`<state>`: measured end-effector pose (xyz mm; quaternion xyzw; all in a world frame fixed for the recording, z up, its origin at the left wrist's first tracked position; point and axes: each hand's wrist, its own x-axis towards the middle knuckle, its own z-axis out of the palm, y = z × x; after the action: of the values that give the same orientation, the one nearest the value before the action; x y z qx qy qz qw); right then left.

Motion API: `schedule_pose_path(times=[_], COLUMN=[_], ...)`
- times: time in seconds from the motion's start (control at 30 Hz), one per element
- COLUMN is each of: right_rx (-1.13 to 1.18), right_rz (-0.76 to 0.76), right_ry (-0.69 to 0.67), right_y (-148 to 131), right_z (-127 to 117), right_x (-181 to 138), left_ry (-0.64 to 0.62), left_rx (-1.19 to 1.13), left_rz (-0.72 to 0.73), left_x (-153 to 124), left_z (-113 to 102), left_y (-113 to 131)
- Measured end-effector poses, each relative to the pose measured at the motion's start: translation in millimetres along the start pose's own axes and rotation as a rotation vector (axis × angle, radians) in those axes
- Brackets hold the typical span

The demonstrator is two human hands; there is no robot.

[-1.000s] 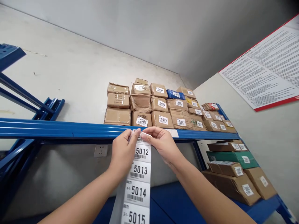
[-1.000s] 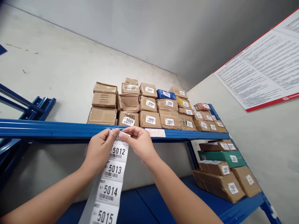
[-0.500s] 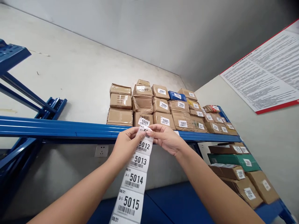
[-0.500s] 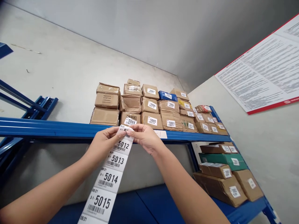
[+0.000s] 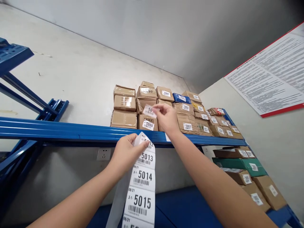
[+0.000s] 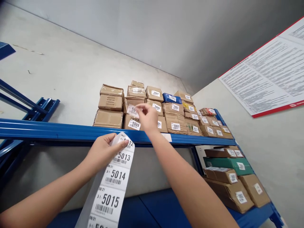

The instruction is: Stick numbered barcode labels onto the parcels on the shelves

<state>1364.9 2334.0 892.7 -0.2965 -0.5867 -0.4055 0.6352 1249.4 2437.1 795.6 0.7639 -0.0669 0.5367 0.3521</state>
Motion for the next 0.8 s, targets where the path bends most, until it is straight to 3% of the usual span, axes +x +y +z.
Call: schedule_pose_path(times=[0.07,0.2,0.33,0.5,0.6,0.67,0.73,0.77,0.8], right_rx=[-0.243,-0.686,-0.807,-1.074,-1.059,-0.977,-0.728,-0.544,-0.332], right_rz=[-0.089,-0.074,-0.125,-0.262,-0.259,-0.252,-0.231,-0.187,-0.095], right_ry=[0.047,-0.074,-0.124,-0.062,-0.177,-0.145,-0.085,-0.126,-0.257], right_y=[11.1,29.8,30.0,22.7,23.0,17.8,4.9,-3.8,-13.1], right_z=[0.6,4.5,10.5,10.4,5.2,2.5,1.8,2.2,3.0], right_x=[35.2,81.7,84.6,78.3,77.2,67.4,45.3,30.0,13.0], left_ry=[-0.022,-0.056,-0.035,-0.019,-0.035,-0.043,-0.04,-0.035,-0.028], left_rx=[0.024,-0.036,0.001,0.009,-0.02,-0.042,-0.069,-0.086,-0.1], left_rz=[-0.012,-0.037,-0.049,-0.053,-0.051,-0.04,-0.011,0.01,0.036], left_x=[-6.7,-19.9,-27.6,-31.8,-34.2,-35.2,-34.5,-33.2,-31.2], left_z=[-0.5,-6.3,-18.3,-25.5,-25.5,-26.9,-30.2,-32.1,-34.0], left_y=[-4.1,-11.1,-14.4,-17.5,-15.9,-13.8,-12.2,-11.9,-12.1])
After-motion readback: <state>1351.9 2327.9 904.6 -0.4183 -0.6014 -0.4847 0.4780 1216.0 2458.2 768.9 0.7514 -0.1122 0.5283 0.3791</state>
